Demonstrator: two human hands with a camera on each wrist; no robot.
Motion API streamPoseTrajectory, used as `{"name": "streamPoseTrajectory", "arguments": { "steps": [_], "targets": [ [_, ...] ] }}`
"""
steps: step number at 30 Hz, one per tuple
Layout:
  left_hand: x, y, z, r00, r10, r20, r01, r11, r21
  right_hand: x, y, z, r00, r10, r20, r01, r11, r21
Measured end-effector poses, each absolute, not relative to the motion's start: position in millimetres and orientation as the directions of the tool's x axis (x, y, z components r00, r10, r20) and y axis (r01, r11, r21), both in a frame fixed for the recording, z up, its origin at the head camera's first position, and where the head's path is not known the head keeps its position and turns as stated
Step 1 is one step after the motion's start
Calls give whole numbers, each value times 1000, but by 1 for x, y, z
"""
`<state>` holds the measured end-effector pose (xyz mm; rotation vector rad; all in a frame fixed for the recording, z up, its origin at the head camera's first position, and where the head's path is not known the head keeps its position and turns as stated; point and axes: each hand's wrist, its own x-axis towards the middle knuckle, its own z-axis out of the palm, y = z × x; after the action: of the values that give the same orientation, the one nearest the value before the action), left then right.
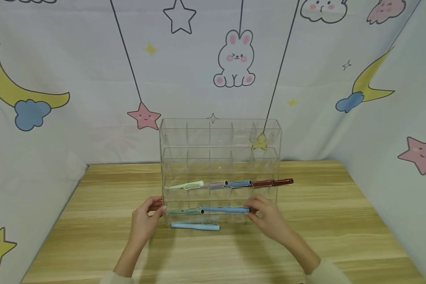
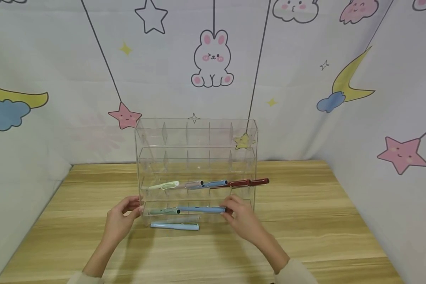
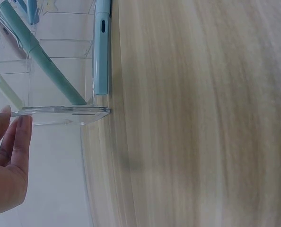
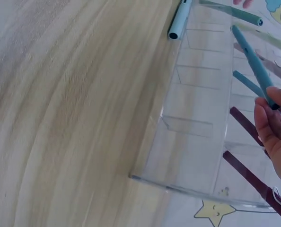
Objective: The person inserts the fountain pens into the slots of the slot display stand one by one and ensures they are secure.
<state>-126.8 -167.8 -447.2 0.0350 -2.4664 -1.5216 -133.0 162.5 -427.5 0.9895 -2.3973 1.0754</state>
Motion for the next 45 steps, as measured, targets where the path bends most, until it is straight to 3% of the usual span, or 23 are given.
{"name": "streamPoseTrajectory", "arguments": {
  "steps": [12, 20, 27, 37, 45],
  "targets": [
    [-126, -168, -447, -971, -142, 193, 106, 466, 878, -139, 125, -434, -707, -486, 514, -707, 511, -489],
    [-126, -168, -448, -969, -144, 200, 111, 470, 876, -140, 107, -438, -710, -455, 538, -704, 444, -554],
    [-126, -169, -448, -968, -145, 206, 114, 478, 871, -140, 105, -443, -708, -422, 566, -706, 440, -555],
    [-125, -169, -447, -970, -147, 194, 101, 479, 872, -136, 114, -437, -801, -369, 472, -599, 473, -646],
    [-125, -169, -445, -971, -143, 192, 102, 478, 872, -136, 116, -435, -781, -400, 479, -624, 476, -619]
  ]
}}
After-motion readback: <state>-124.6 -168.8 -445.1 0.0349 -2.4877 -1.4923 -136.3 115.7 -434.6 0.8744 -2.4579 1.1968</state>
